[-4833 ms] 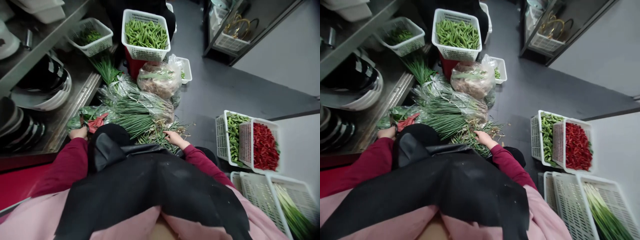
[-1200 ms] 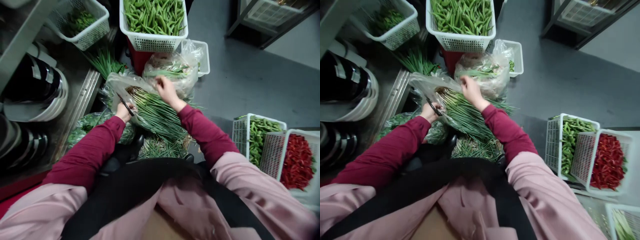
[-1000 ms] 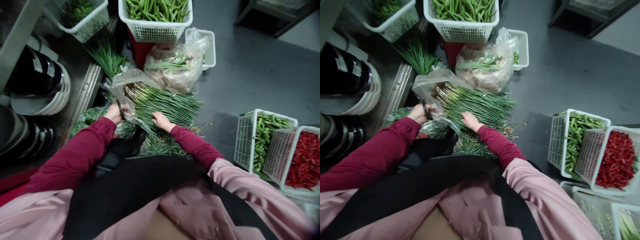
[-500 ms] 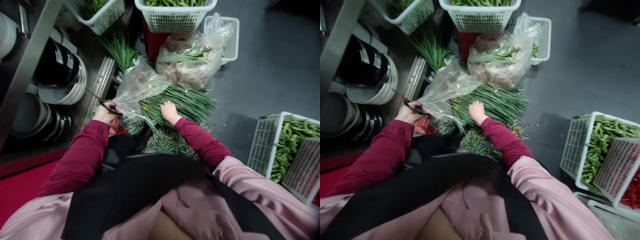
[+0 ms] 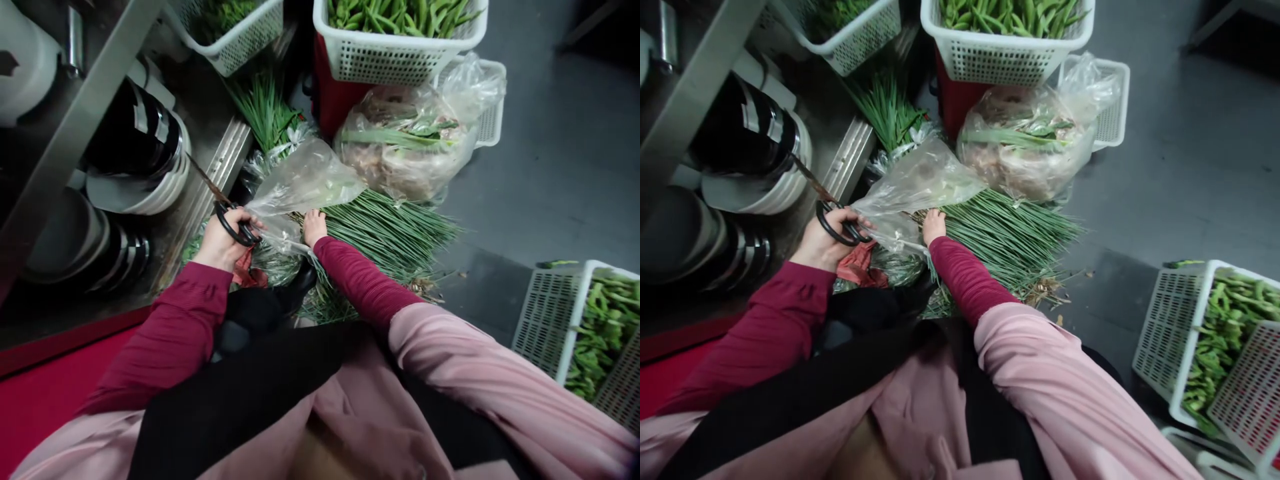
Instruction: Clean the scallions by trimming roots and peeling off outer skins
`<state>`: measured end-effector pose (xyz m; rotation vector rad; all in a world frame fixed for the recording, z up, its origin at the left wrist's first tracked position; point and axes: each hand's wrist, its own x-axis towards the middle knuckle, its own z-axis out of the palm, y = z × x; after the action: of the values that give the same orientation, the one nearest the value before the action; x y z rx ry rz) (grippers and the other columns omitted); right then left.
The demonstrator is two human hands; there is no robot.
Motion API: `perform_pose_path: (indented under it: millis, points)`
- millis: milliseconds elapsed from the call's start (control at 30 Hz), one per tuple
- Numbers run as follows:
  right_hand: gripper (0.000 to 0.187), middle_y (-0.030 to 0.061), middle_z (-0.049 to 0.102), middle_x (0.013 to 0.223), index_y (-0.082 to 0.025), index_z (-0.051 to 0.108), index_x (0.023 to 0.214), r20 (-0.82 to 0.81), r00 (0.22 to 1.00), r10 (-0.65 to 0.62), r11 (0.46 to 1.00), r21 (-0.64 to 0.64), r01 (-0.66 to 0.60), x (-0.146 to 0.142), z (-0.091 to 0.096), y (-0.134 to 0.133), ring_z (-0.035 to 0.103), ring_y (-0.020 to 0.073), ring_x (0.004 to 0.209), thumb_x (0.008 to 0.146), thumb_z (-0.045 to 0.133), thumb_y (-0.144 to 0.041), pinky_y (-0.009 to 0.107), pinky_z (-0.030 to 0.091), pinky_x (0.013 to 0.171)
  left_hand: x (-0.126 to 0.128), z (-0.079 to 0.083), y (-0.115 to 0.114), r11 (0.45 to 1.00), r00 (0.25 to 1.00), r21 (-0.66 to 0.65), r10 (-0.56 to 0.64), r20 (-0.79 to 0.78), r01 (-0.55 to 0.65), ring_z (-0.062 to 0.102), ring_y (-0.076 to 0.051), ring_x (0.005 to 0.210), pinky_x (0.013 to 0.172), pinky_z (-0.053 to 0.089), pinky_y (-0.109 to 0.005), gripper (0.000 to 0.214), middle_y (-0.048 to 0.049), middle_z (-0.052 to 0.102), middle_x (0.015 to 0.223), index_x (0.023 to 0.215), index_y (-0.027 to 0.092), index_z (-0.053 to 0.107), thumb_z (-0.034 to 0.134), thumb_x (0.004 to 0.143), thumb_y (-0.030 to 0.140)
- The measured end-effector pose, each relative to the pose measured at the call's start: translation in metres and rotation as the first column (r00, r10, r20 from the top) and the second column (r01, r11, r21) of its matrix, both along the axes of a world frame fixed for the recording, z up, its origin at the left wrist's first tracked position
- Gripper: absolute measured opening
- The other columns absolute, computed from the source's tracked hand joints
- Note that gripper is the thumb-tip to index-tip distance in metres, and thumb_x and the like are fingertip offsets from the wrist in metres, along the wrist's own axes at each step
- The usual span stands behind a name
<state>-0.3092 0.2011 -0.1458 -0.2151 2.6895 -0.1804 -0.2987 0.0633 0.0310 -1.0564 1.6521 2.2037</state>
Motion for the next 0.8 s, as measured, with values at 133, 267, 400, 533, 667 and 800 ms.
perform_pose_path:
  millis: [133, 267, 400, 533, 667, 800]
  points:
    - [0.042, 0.0286, 0.052, 0.122, 0.001, 0.052, 0.122, 0.008, 0.997, -0.077, 0.997, 0.010, 0.077, 0.005, 0.003, -0.009, 0.045, 0.0322, 0.113, 0.088, 0.030, -0.011, 0.045, 0.034, 0.090, 0.001, 0.001, -0.003, 1.000, 0.999, -0.011, -0.026, -0.025, 0.026, 0.055, -0.014, 0.045, 0.037, 0.040, -0.021, 0.019, 0.0000, 0.048, 0.045, 0.057, 0.018, 0.044, 0.047, 0.060, 0.000]
    - [0.038, 0.0257, 0.054, 0.119, -0.004, 0.056, 0.117, -0.029, 0.999, 0.034, 0.997, -0.072, -0.036, 0.002, 0.014, -0.004, 0.045, 0.0326, 0.113, 0.087, 0.034, -0.011, 0.048, 0.032, 0.093, -0.001, 0.001, -0.010, 1.000, 0.999, -0.013, -0.002, -0.046, 0.001, 0.056, -0.015, 0.047, 0.041, 0.046, -0.023, 0.021, -0.0002, 0.050, 0.046, 0.055, 0.019, 0.045, 0.053, 0.065, 0.002]
    - [0.038, 0.0272, 0.054, 0.120, -0.001, 0.056, 0.116, -0.151, 0.988, -0.022, 0.997, -0.082, 0.010, -0.027, 0.019, 0.021, 0.044, 0.0352, 0.114, 0.084, 0.039, -0.013, 0.051, 0.031, 0.096, -0.003, 0.005, -0.011, 0.998, 0.992, 0.011, 0.056, -0.109, -0.055, 0.056, -0.014, 0.050, 0.052, 0.054, -0.026, 0.022, -0.0004, 0.052, 0.048, 0.053, 0.020, 0.045, 0.051, 0.066, 0.004]
    - [0.042, 0.0258, 0.054, 0.123, 0.000, 0.055, 0.121, -0.154, 0.988, -0.029, 0.998, -0.052, 0.022, -0.045, 0.012, 0.033, 0.046, 0.0332, 0.116, 0.083, 0.043, -0.014, 0.046, 0.033, 0.100, -0.003, 0.010, -0.005, 0.998, 0.992, 0.029, 0.054, -0.115, -0.051, 0.057, -0.014, 0.051, 0.050, 0.052, -0.024, 0.020, -0.0015, 0.053, 0.049, 0.052, 0.018, 0.045, 0.049, 0.066, 0.003]
    - [0.047, 0.0259, 0.047, 0.134, -0.005, 0.047, 0.132, -0.198, 0.975, -0.101, 0.994, -0.052, 0.092, -0.039, 0.004, 0.026, 0.045, 0.0337, 0.122, 0.088, 0.030, -0.010, 0.052, 0.036, 0.097, -0.003, 0.005, -0.007, 0.999, 0.989, 0.038, 0.038, -0.141, -0.033, 0.057, -0.014, 0.050, 0.047, 0.050, -0.023, 0.017, -0.0014, 0.052, 0.050, 0.054, 0.017, 0.046, 0.049, 0.063, 0.003]
    - [0.045, 0.0281, 0.055, 0.123, -0.002, 0.052, 0.127, -0.131, 0.977, -0.169, 0.984, -0.083, 0.159, -0.044, 0.011, 0.034, 0.052, 0.0334, 0.116, 0.085, 0.036, -0.007, 0.048, 0.041, 0.093, -0.009, -0.003, -0.014, 0.994, 0.984, 0.058, 0.097, -0.150, -0.089, 0.057, -0.014, 0.051, 0.051, 0.053, -0.025, 0.015, -0.0010, 0.052, 0.049, 0.056, 0.017, 0.046, 0.048, 0.061, 0.004]
